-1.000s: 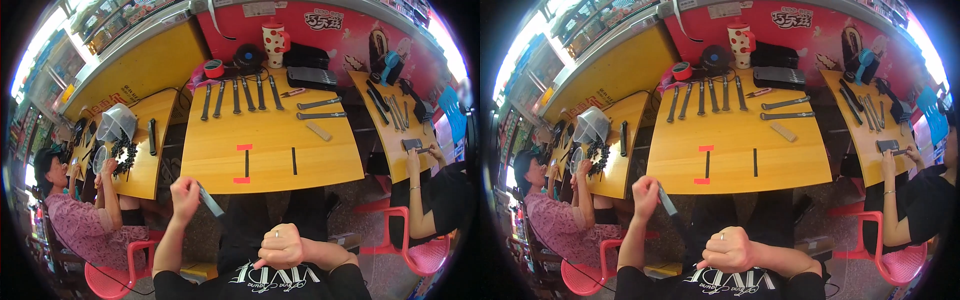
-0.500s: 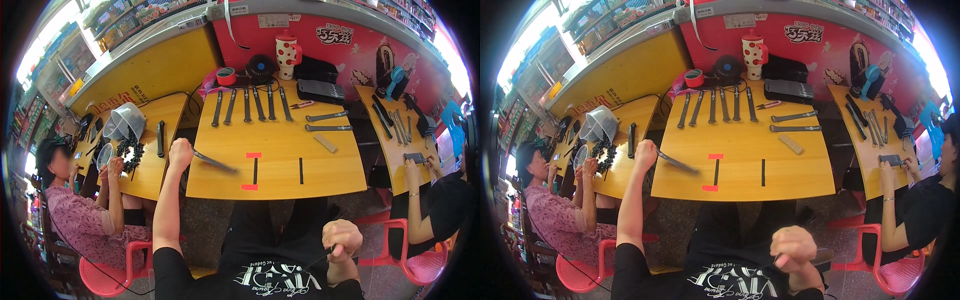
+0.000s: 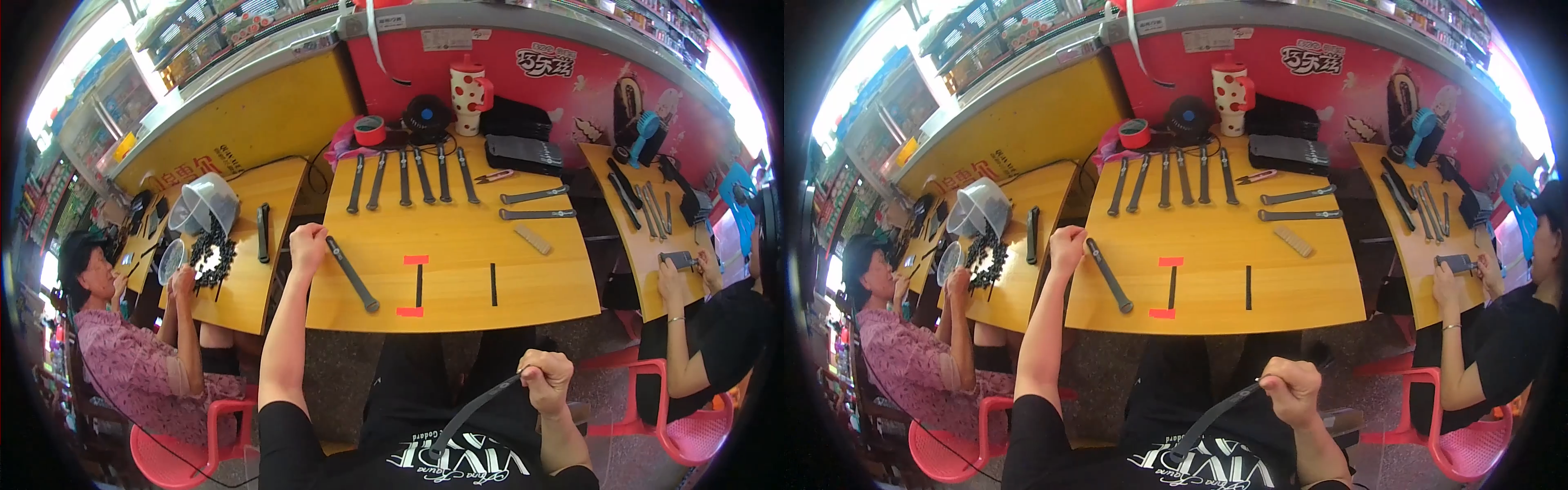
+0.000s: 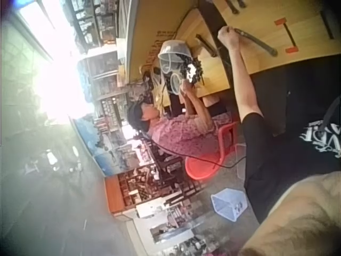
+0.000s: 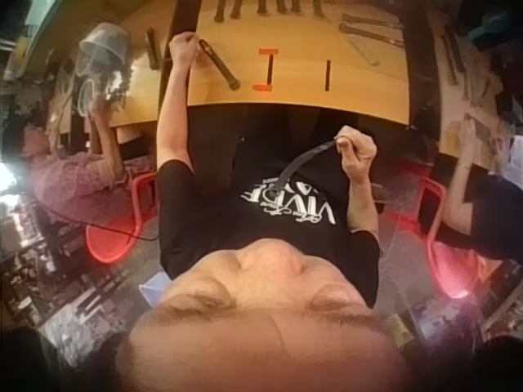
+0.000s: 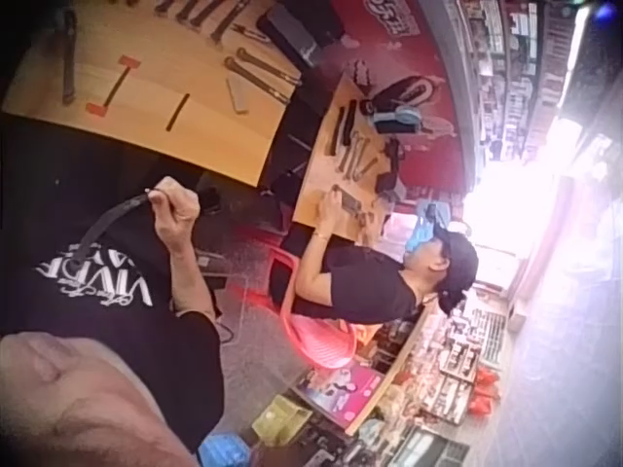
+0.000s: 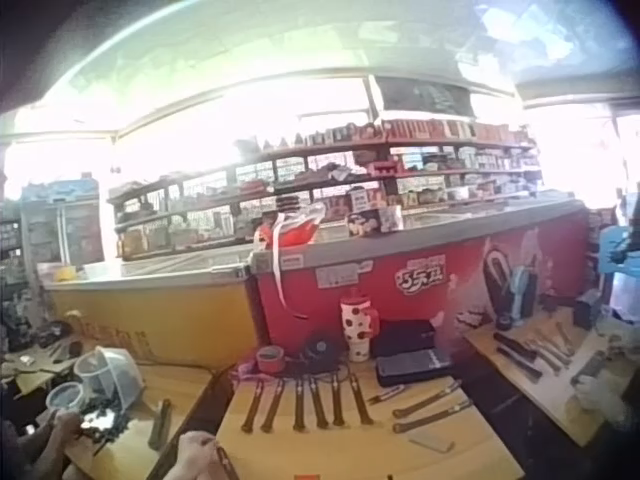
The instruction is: Assembling plastic components onto black textile straps at a workbench.
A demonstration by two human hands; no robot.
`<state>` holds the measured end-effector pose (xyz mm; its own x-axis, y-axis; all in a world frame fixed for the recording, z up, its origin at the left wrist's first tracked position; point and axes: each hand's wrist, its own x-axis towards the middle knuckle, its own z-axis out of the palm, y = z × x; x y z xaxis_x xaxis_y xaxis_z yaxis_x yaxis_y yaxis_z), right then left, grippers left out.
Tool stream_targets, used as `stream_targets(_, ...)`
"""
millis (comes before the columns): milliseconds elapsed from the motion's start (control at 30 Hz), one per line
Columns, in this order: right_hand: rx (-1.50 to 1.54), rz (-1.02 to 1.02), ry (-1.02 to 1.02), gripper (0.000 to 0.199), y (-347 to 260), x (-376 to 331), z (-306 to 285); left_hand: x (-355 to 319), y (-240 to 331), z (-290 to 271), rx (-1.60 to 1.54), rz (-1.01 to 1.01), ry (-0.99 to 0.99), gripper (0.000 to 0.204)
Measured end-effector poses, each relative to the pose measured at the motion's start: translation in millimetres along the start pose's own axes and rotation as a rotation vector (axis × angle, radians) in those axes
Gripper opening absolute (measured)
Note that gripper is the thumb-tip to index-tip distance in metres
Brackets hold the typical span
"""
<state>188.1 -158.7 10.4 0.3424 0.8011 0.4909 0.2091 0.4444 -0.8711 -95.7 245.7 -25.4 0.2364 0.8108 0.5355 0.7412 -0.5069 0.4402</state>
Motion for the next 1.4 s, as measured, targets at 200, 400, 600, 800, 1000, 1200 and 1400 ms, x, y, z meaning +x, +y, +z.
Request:
stream_targets(200, -0.146, 0.039, 0.052, 0.025, 6.5, 9.9, 3.9, -74.8, 161.7, -38.4, -0.575, 0.237, -0.415, 0.019)
stream_targets(400, -0.127, -0.048, 0.021, 0.023, -9.6, 41.8, 18.0, -157.9, 241.3, -47.6, -1.012, 0.075, -1.171, 0.025)
stream_targets(600, -0.344, 0.352, -0.165, 0.007, 16.0, 65.3, -23.4, -154.0, 199.2, -62.0, -0.917, -0.380, -1.383, 0.022)
stream_targets(800, -0.928, -0.107, -0.262, 0.009, 83.5, 142.1, -82.1, -168.3, 161.9, -75.0, -0.919, -0.507, -1.417, 0.023)
stream_targets(1000, -1.216, -0.278, -0.211, 0.012, 160.7, 259.9, -118.4, -209.2, 165.6, -49.1, -0.900, -0.603, -1.617, 0.026)
stream_targets(1200, -1.396, -0.147, -0.258, 0.015, 206.8, 292.8, -119.5, -230.3, 162.1, -28.5, -0.897, -0.614, -1.653, 0.027)
stream_targets(1400, -1.326, -0.259, -0.184, 0.011, 203.3, 290.4, -120.5, -211.8, 168.8, -22.3, -0.832, -0.595, -1.653, 0.028)
